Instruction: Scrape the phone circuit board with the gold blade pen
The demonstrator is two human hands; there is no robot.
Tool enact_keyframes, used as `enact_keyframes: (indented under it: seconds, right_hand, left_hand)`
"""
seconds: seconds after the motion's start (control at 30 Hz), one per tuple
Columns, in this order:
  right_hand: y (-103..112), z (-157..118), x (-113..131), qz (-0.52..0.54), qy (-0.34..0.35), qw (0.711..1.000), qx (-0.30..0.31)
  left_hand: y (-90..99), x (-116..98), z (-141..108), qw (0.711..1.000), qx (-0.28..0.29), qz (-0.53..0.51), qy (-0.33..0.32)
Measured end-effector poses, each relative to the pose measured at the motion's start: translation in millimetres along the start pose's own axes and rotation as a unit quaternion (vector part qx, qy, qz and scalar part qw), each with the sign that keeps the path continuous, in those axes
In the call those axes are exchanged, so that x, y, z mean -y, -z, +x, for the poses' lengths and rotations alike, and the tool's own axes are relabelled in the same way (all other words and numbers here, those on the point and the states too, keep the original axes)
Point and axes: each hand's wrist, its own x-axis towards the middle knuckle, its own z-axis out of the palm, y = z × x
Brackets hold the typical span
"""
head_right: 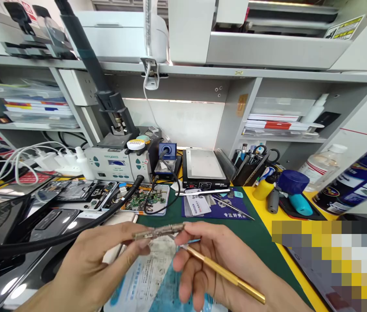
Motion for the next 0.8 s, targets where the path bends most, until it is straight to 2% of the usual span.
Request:
enact_keyframes:
  seconds: [0.17,0.27,0.37,0.53,0.67,0.8]
  right_hand:
    - [4.3,-4.6,2.4,0.050,0.052,0.995,0.064]
    - [4.2,-9.9,2.9,0.034,0.082,0.992,0.084]
    - [2.9,-14.4,6.7,0.000,0.115,0.990,0.076]
    - [8.5,-12.7,20.9,-0.023,0.178,0.984,0.018]
    - [16.0,-9.5,28.6,-0.052,0.241,0.967,-0.062]
    - [18.3,-7.9,32.3,-0.063,0.268,0.955,-0.111]
  left_hand:
    - [-8.6,-2.7,0.5,0.974,0.010,-0.114,0.193]
    - [-7.9,-3.3,2.3,0.949,0.011,-0.180,0.258]
    - [-2.3,-5.3,8.9,0.926,0.024,-0.229,0.301]
    - [1.9,-2.8,16.9,0.911,0.035,-0.252,0.325]
    - [0.3,-1.2,17.5,0.917,0.070,-0.233,0.316]
    - [0.8,-0.4,15.7,0.928,0.111,-0.189,0.301]
